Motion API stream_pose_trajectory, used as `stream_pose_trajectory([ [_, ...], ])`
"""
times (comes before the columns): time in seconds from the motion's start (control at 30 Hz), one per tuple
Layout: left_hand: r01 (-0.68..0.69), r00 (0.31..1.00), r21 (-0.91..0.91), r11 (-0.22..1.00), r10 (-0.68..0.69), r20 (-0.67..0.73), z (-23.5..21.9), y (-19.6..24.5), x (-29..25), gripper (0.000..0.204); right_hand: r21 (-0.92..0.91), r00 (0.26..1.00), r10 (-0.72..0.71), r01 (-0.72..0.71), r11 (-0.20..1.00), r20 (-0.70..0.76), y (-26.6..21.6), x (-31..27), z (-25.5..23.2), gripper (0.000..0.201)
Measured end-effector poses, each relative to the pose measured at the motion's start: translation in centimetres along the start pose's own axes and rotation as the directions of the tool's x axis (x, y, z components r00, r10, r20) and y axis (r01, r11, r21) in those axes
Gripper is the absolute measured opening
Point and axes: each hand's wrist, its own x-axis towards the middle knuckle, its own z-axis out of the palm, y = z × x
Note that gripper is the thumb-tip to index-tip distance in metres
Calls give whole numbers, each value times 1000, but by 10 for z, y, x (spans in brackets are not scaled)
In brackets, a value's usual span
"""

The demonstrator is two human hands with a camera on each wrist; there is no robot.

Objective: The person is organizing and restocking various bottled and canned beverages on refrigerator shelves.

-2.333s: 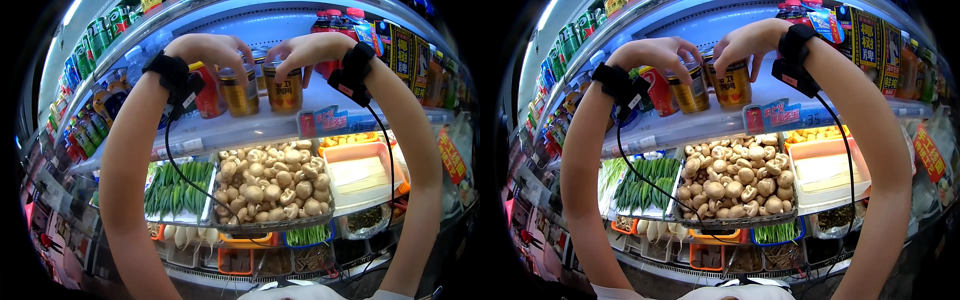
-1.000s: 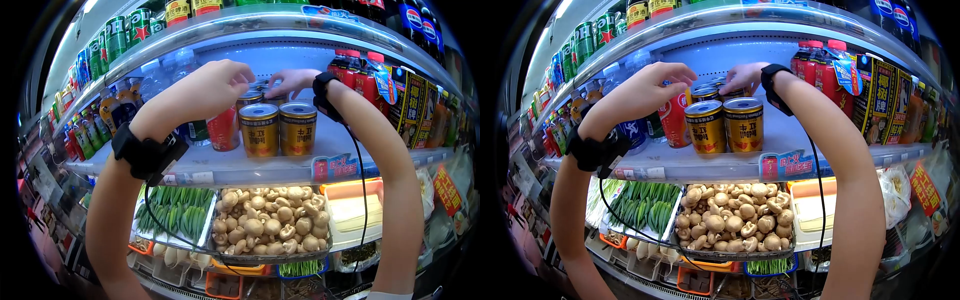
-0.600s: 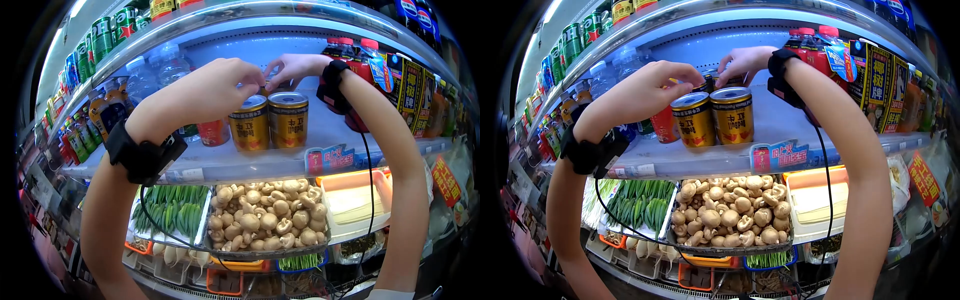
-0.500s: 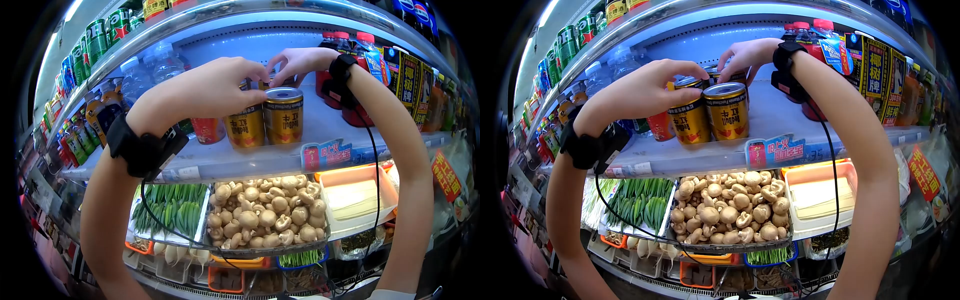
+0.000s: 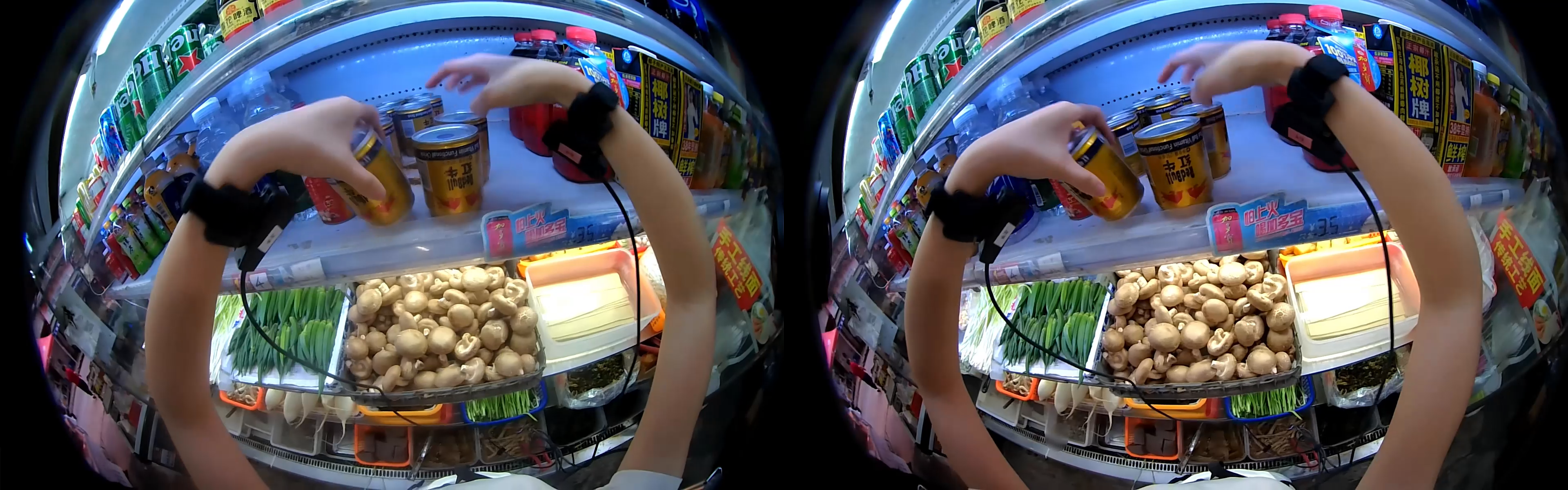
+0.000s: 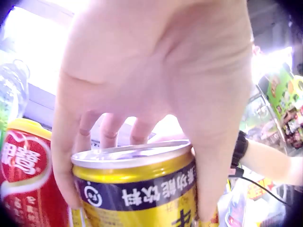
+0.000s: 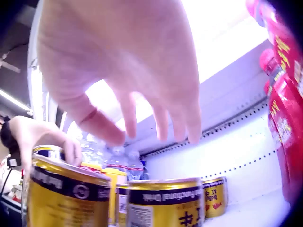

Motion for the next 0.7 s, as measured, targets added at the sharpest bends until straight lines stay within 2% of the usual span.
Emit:
stream_pose_trajectory([
  [0.03,34,995,20,999,-32,-96,-1,-5,-9,57,-85,939,-262,249,965,-222,5,3,-2,45],
  [0.07,44,995,21,999,-42,-92,1,-13,-17,57,-218,764,-504,454,864,-404,0,2,-1,37],
  [0.1,27,973,-75,997,-43,-225,5,-23,-24,56,-211,760,-507,462,861,-407,-4,0,-1,37],
  [0.13,-4,933,-165,986,-56,-355,9,-29,-29,56,-200,708,-571,541,817,-414,-25,-13,0,30],
  [0.17,-58,901,-269,961,-66,-428,14,-31,-35,59,-192,651,-630,616,764,-423,-42,-20,5,25],
  [0.2,-114,862,-356,927,-86,-499,20,-30,-40,58,-147,657,-613,621,770,-439,-50,-17,13,29],
  [0.27,-125,739,-466,876,-231,-633,34,-31,-45,59,-289,657,-624,555,780,-422,-68,-19,24,38],
  [0.3,-203,706,-568,798,-283,-649,44,-30,-48,45,-286,650,-626,560,778,-430,-72,-16,26,38],
  [0.33,-235,663,-636,735,-357,-658,53,-34,-48,42,-315,686,-613,526,790,-391,-76,-12,29,45],
  [0.37,-330,661,-721,609,-396,-638,62,-32,-49,41,-347,722,-597,492,798,-349,-78,-9,32,51],
  [0.4,-422,660,-779,464,-432,-614,69,-29,-49,40,-347,716,-603,499,794,-351,-81,-5,33,51],
  [0.47,-447,662,-792,416,-442,-605,79,-25,-49,39,-98,796,-555,549,830,-241,-82,5,31,59],
  [0.5,-478,659,-803,358,-458,-596,83,-23,-47,40,-6,815,-533,546,838,-227,-82,11,30,56],
  [0.53,-507,658,-808,300,-472,-588,86,-24,-46,40,-6,814,-537,549,836,-223,-84,13,28,56],
  [0.57,-434,673,-811,392,-457,-581,87,-25,-47,40,5,821,-540,550,835,-183,-86,15,25,54],
  [0.6,-431,672,-812,393,-461,-579,86,-26,-46,40,19,828,-542,550,835,-145,-87,17,23,53],
  [0.67,-377,705,-645,665,-245,-665,84,-27,-42,58,-15,827,-550,553,833,-118,-93,19,20,53],
  [0.7,-337,716,-559,758,-179,-675,84,-26,-40,63,-112,852,-518,509,853,-79,-96,19,21,55],
])
